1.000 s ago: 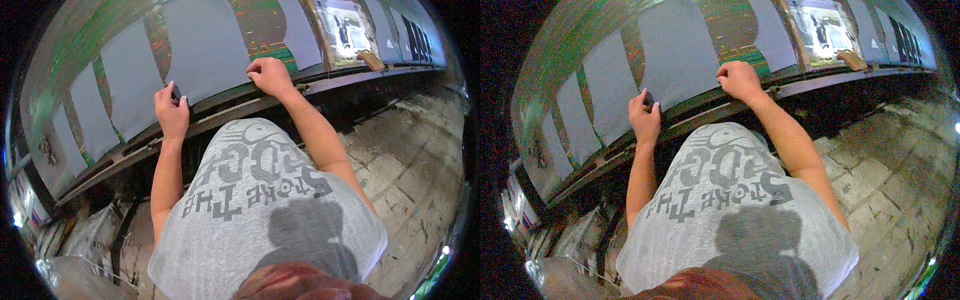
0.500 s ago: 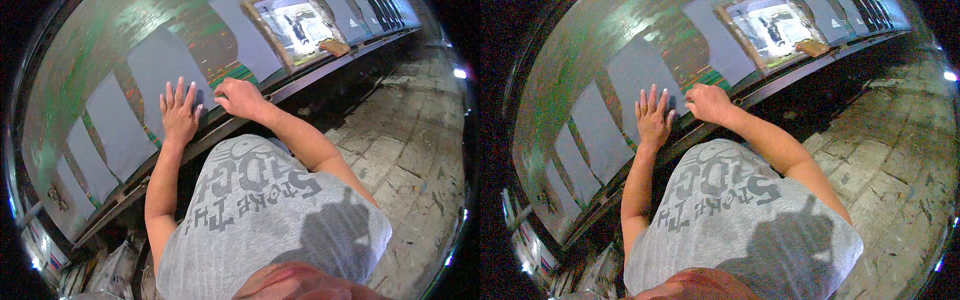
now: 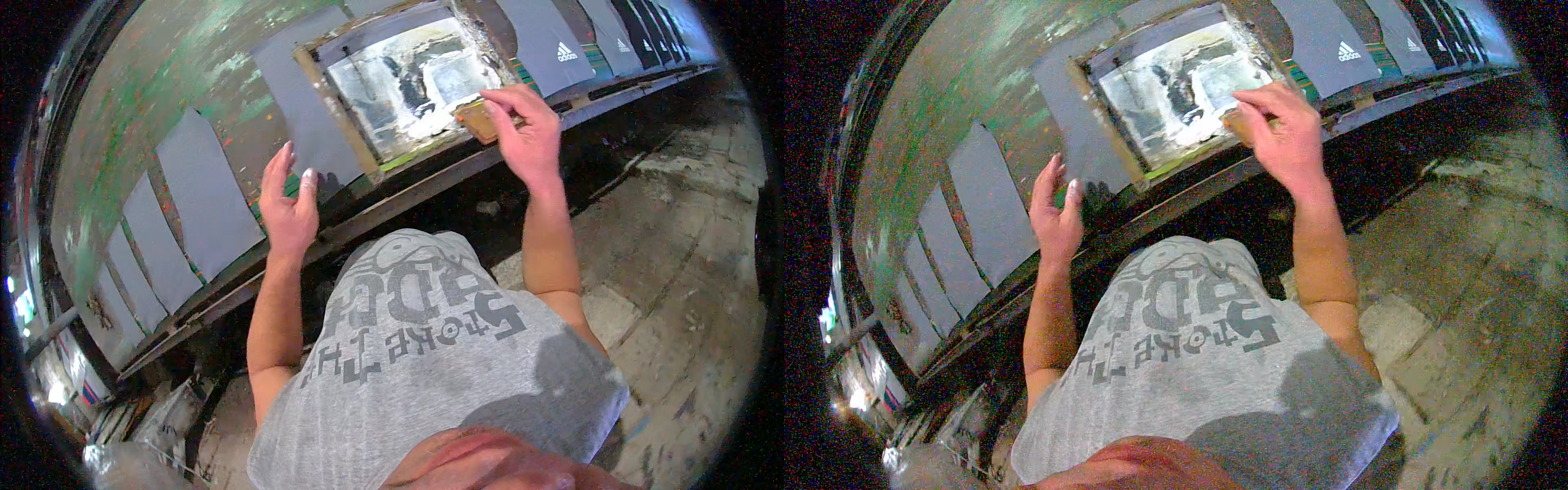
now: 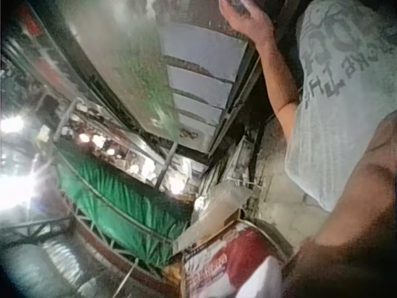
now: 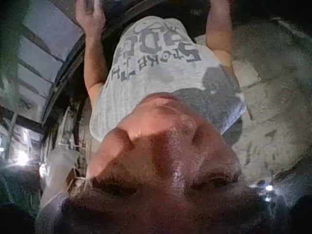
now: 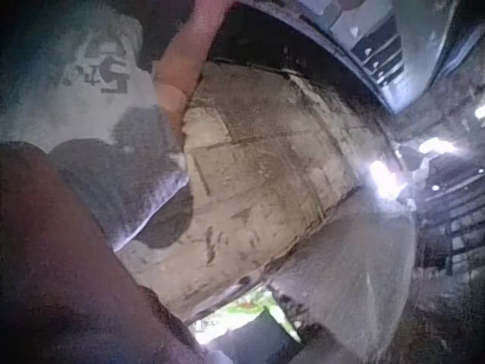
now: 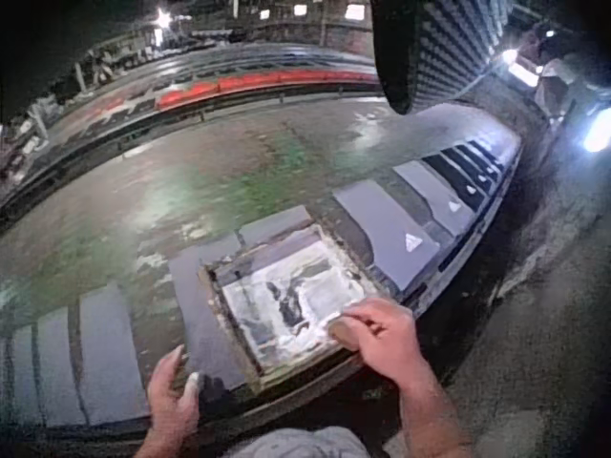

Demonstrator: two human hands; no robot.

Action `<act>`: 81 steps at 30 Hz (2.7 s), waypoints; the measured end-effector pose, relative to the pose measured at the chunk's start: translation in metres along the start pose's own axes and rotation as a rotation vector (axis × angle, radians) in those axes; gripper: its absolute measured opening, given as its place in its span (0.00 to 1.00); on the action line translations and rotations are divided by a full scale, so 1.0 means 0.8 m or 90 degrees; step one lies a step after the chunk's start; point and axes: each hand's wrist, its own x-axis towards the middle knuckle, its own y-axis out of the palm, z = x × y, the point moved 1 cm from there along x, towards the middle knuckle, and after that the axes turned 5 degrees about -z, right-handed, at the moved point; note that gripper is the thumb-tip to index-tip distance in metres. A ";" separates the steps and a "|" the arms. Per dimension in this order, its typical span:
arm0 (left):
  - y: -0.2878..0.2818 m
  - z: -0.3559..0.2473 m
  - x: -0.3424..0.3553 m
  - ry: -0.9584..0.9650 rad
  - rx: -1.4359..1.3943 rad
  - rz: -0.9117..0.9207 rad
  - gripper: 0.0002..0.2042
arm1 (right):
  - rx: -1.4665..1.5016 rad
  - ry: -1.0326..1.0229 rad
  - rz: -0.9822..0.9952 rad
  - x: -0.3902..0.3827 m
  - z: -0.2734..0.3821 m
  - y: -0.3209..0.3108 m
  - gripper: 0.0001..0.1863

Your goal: The person aligns gray fabric pieces on a green workbench, then uses a squeegee to pull white ink across a screen-printing frame, imprinting the Adidas logo onto each piece. The person repeats this process for multiple fabric pieces in sequence.

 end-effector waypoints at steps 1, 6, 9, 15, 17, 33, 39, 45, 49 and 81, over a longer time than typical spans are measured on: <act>0.029 -0.012 0.000 -0.046 -0.081 -0.018 0.29 | -0.016 -0.059 0.018 0.010 -0.018 -0.022 0.07; 0.130 -0.036 0.015 -0.060 0.002 -0.128 0.31 | -0.151 -0.201 0.311 0.025 -0.066 -0.080 0.22; 0.154 -0.034 0.021 -0.011 0.145 -0.163 0.30 | -0.251 -0.304 0.389 0.030 -0.081 -0.067 0.29; 0.177 -0.023 0.021 -0.038 0.141 -0.194 0.30 | -0.141 -0.296 0.441 0.063 -0.105 -0.049 0.28; 0.182 -0.022 0.021 -0.030 0.158 -0.208 0.31 | -0.107 -0.295 0.477 0.088 -0.113 -0.042 0.27; 0.186 -0.023 0.017 -0.006 0.230 -0.224 0.30 | -0.076 -0.332 0.461 0.083 -0.120 -0.038 0.26; 0.182 -0.029 0.020 -0.002 0.233 -0.211 0.30 | -0.113 -0.353 0.402 0.142 -0.133 0.002 0.21; 0.189 -0.024 0.017 -0.009 0.224 -0.260 0.28 | -0.086 -0.373 0.364 0.094 -0.132 -0.007 0.21; 0.188 -0.025 0.021 -0.106 0.225 -0.252 0.25 | -0.061 -0.366 0.378 0.058 -0.123 -0.030 0.20; 0.187 -0.026 -0.013 -0.202 0.020 -0.390 0.15 | 0.349 0.115 0.122 0.054 -0.255 -0.077 0.21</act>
